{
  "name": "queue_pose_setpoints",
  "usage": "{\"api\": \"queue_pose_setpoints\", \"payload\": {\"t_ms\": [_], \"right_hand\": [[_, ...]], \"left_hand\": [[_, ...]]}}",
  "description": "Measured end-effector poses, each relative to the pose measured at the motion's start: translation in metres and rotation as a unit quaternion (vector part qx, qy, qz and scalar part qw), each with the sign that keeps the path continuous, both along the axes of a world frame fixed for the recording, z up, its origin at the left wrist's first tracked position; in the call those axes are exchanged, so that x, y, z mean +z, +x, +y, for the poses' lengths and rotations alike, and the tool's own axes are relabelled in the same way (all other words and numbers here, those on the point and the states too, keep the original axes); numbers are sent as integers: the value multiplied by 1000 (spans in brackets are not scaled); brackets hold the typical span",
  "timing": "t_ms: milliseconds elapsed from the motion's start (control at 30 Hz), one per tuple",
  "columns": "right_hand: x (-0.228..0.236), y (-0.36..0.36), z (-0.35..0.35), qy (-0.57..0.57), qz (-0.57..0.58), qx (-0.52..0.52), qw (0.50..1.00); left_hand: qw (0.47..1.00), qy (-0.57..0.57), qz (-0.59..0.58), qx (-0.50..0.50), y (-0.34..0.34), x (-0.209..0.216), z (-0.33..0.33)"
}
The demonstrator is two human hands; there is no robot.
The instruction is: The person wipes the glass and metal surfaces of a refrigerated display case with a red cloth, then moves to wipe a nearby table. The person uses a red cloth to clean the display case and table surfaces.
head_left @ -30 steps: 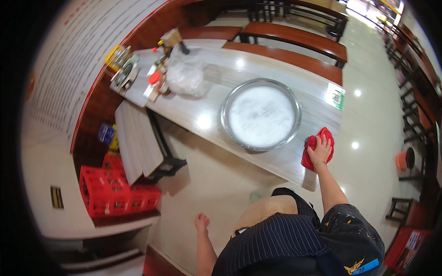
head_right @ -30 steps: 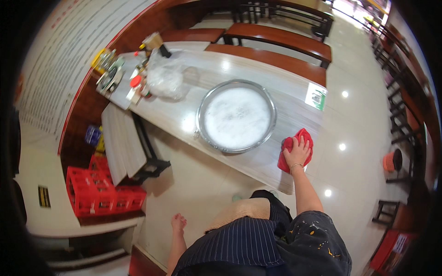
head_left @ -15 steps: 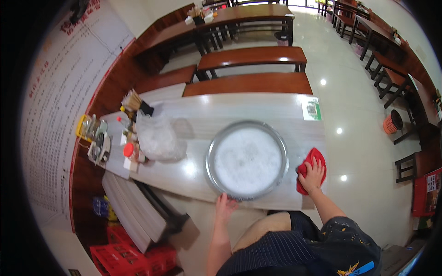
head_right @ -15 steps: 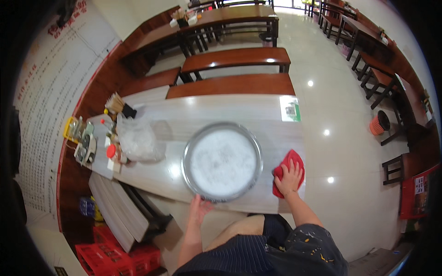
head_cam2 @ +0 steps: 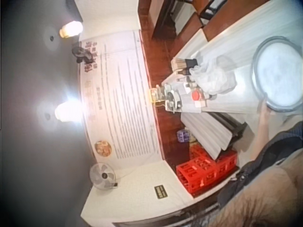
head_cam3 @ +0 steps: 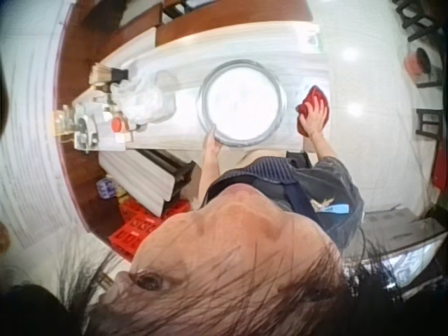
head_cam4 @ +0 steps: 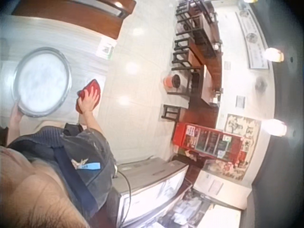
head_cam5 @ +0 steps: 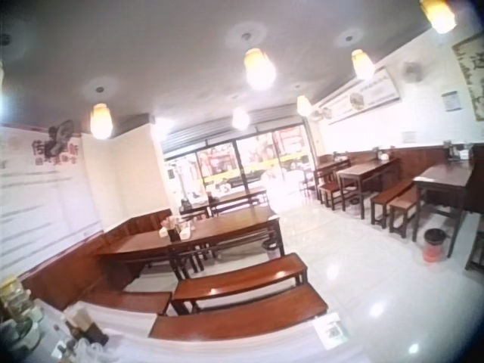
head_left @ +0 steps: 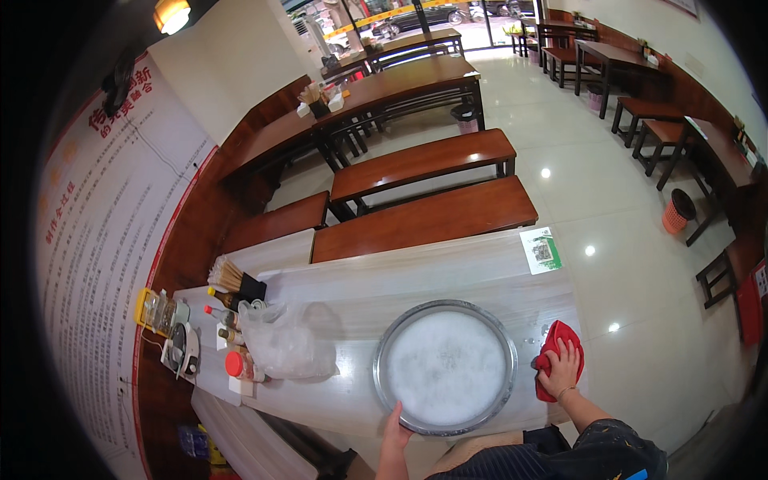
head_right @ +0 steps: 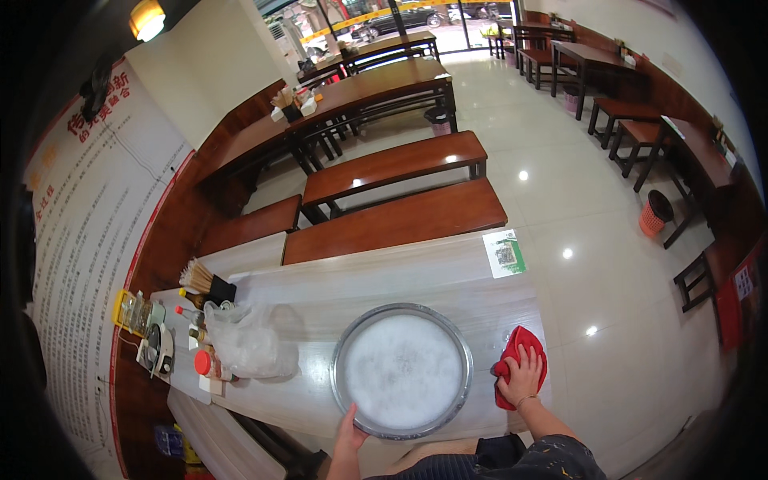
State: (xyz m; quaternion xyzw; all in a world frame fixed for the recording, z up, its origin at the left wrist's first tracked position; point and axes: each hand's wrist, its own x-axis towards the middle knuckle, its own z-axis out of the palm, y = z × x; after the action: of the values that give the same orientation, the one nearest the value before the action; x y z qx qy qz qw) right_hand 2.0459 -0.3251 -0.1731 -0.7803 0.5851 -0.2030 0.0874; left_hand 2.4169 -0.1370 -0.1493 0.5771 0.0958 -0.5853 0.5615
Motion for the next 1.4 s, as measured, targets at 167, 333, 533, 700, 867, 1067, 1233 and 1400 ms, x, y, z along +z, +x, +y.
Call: {"api": "queue_pose_setpoints", "payload": {"t_ms": [167,333,533,700,867,1067,1233,1400], "right_hand": [[-9,6,0,-19,-9,-33,999],[-7,10,1,-17,-8,-53,998],[-11,11,1,-27,9,-63,998],[-8,18,1,-1,11,-81,997],[-5,20,2,10,23,-87,996],[-8,21,3,-8,28,-87,996],[-8,24,-1,0,30,-81,996],[-18,26,-5,0,20,-104,994]], "left_hand": [[1000,4,-8,-23,24,-10,-8],[1000,-4,-17,-25,24,-17,-6],[999,-9,-33,13,24,-35,-1],[997,-27,-58,36,10,-24,-2],[996,-32,-62,59,-2,-20,5],[996,-29,-56,62,-1,-14,22],[992,-29,-58,108,-7,-15,52],[987,-47,-72,135,-10,-2,85]]}}
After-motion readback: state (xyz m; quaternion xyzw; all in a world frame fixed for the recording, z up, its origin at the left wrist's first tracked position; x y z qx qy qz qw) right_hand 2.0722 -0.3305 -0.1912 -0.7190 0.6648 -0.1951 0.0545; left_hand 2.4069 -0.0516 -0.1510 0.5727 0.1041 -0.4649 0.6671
